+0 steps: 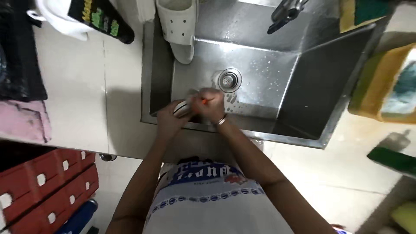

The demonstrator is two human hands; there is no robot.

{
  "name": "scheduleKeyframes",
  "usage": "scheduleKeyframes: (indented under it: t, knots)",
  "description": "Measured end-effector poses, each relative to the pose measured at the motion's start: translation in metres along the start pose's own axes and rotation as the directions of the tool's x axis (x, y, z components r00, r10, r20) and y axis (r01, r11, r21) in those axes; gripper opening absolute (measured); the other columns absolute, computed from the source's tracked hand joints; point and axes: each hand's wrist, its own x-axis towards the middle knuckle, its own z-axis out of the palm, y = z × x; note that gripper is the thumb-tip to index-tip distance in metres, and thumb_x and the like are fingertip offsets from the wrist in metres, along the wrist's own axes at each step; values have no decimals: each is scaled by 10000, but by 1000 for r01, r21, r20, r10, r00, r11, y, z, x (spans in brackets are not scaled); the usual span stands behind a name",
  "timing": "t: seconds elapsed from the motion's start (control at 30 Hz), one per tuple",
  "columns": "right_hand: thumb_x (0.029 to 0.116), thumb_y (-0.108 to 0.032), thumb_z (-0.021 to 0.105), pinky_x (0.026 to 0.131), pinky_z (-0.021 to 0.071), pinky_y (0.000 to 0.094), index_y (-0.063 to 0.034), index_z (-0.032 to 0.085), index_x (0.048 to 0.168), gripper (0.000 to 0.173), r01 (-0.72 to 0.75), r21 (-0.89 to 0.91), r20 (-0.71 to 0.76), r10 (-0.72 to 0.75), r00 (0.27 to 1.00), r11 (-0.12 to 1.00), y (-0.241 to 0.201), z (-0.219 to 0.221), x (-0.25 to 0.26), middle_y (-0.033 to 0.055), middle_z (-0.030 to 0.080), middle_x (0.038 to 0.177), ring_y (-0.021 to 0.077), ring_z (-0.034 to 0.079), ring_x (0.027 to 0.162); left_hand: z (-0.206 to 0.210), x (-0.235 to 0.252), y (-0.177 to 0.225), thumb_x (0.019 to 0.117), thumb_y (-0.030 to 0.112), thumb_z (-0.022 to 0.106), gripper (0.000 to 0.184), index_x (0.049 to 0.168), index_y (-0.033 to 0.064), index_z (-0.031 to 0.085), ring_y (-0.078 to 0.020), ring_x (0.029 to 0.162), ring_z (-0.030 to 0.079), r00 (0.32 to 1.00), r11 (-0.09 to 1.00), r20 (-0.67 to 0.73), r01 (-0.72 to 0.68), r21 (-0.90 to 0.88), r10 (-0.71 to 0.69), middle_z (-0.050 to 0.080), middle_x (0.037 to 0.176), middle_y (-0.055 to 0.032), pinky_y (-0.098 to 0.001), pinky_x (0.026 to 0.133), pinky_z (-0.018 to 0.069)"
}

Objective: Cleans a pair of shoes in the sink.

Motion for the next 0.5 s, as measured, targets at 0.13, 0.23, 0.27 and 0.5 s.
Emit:
scheduleKeyframes:
  t: [0.13, 0.23, 0.27, 0.5]
  knots:
    - [894, -227, 688, 594, 559, 470, -38, 743, 725, 260, -71, -130, 131, 88, 988, 989, 7, -2, 12, 110, 718, 709, 238, 701, 660, -5, -3, -3, 852, 135, 832, 445, 1244, -12, 681, -305, 1024, 721, 1000, 1000, 22, 21, 18, -21, 731, 1122, -204, -528, 932, 568]
    - [1008, -346, 563, 877, 514, 640, -61, 782, 983, 360, -510, -418, 294, 643, 707, 752, 76, -34, 32, 168, 752, 985, 358, 710, 991, -2, -3, 0, 846, 158, 850, 444, 1241, 22, 698, -278, 1029, 732, 999, 1000, 24, 24, 11, -24, 743, 1128, -176, -507, 938, 577]
    - [1006, -347, 565, 875, 506, 643, -48, 772, 972, 365, -542, -419, 290, 673, 680, 729, 75, -33, 33, 179, 744, 978, 367, 703, 988, -2, -4, 1, 845, 162, 852, 440, 1236, 28, 702, -280, 1014, 734, 999, 999, 24, 33, 29, -34, 746, 1116, -172, -515, 920, 581]
    - [947, -227, 639, 710, 557, 548, -7, 776, 852, 275, -317, -217, 313, 374, 873, 923, 50, -19, 26, 161, 738, 806, 304, 717, 773, -3, -3, -6, 823, 168, 868, 467, 1221, 2, 687, -263, 991, 728, 998, 996, 11, 68, 64, -69, 738, 1091, -180, -492, 906, 583]
